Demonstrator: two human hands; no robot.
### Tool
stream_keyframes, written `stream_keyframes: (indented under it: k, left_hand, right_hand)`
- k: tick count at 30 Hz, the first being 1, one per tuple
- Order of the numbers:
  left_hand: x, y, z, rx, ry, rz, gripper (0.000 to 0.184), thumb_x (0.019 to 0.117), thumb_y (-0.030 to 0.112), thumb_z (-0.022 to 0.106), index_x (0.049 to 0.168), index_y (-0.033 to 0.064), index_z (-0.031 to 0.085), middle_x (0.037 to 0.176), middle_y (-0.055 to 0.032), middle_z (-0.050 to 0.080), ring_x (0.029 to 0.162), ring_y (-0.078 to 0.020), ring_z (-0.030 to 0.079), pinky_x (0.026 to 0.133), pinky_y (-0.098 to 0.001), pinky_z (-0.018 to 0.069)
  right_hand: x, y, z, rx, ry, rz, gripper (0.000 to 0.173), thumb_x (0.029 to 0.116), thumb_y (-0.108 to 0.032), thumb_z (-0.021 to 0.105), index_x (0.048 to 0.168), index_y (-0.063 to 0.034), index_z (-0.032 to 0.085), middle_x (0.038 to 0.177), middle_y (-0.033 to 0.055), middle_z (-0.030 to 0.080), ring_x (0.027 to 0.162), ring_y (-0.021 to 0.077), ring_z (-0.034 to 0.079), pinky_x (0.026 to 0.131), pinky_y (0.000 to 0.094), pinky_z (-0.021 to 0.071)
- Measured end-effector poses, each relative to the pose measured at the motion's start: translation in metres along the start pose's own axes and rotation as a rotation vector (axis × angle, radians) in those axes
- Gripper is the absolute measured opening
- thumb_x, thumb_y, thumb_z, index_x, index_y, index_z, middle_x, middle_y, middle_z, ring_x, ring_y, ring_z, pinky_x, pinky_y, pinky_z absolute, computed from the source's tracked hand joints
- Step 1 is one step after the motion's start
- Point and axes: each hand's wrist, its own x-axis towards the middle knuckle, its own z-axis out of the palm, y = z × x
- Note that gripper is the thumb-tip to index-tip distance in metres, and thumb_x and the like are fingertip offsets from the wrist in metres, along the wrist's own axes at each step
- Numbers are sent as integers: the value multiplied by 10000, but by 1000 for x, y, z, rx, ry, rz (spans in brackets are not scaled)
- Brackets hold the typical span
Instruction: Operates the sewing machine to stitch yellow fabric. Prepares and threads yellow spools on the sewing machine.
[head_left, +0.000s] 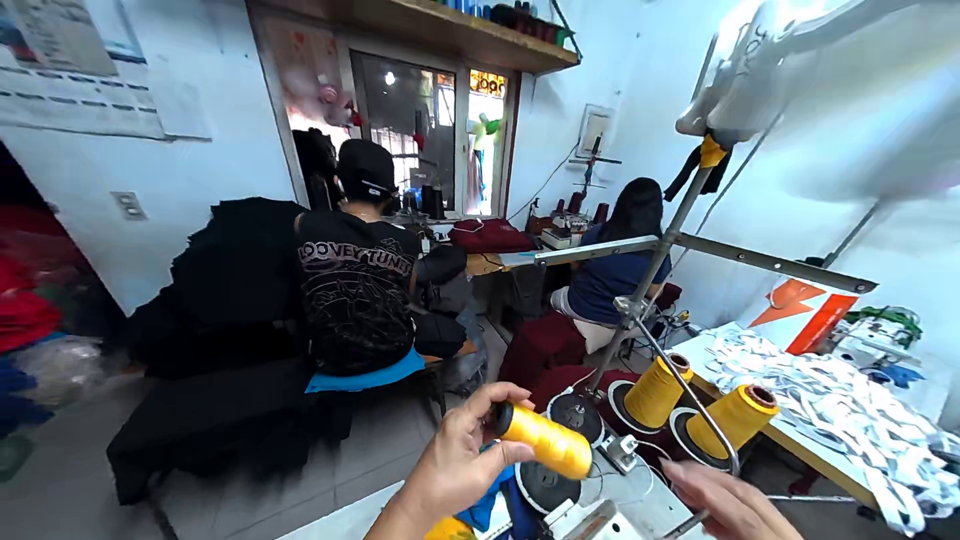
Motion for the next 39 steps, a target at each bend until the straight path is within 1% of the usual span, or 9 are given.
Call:
stream_keyframes:
  k: [5,7,9,13,17,23,26,31,39]
  left_hand:
    - [-7,34,9,-176,-161,15,516,888,88,784,1337,-7,549,1206,-65,693,1108,-155,685,966,-344,591]
    - [-6,45,16,-218,-162,5,492,892,75,778,1324,-13,559,1216,-74,690,1114,-158,685,973,-349,592]
    - [-10,49,26,-163,-41,1,464,899,97,776,1308,-26,595,1261,-100,664,1125,-179,685,948,-357,614]
    - [-23,38,41,379,164,209,405,955,469,693,1264,207,698,1459,-93,543,1352,-190,522,1089,-365,495]
    - [-35,35,45,572,30,418,296,986,528,602,1179,322,691,1464,-26,528,1448,-203,419,1206,-458,354]
    - [-48,61,66,796,107,300,608,819,793,613,972,205,642,1029,-36,586,1084,-198,546,1006,-335,396]
    - [-50,69,74,771,152,82,580,873,673,661,906,95,697,936,-95,649,954,-251,617,838,-380,512]
    - [-52,68,73,507,85,-73,280,933,301,734,839,40,697,852,-92,656,881,-225,634,816,-364,513]
    - [-58,67,45,333,86,-89,170,1001,135,640,952,-27,619,855,-102,668,757,-93,648,706,-222,550]
  right_hand:
    - [44,-21,14,125,-257,212,612,1065,-433,498,1493,4,496,1395,170,625,1247,233,637,1049,423,523]
    - [54,-16,17,369,-468,377,646,1027,-475,537,1529,-77,456,1306,70,673,1123,138,679,962,361,565]
    - [55,-11,20,723,-534,505,564,1009,-340,602,1483,-68,464,1221,59,691,1033,154,712,888,351,615]
    - [46,-9,24,962,-432,713,393,1022,-275,545,1351,-62,517,1074,92,716,906,230,743,777,407,650]
    - [40,-8,25,1051,-362,819,336,1055,-277,466,1316,-71,518,1019,111,721,872,233,747,762,407,650]
    - [35,-20,39,1082,-58,830,380,1054,-207,480,1385,-34,408,1038,146,687,872,252,743,773,429,652]
    - [31,-28,45,1060,102,747,405,1058,-149,447,1420,-13,327,1074,137,664,896,230,740,778,399,650]
    - [21,-35,58,1009,188,583,455,1036,-91,486,1425,12,273,1151,116,650,971,189,724,824,367,631]
    - [21,-29,41,1070,44,621,419,1028,-119,494,1399,3,341,1132,137,669,962,271,737,835,480,642]
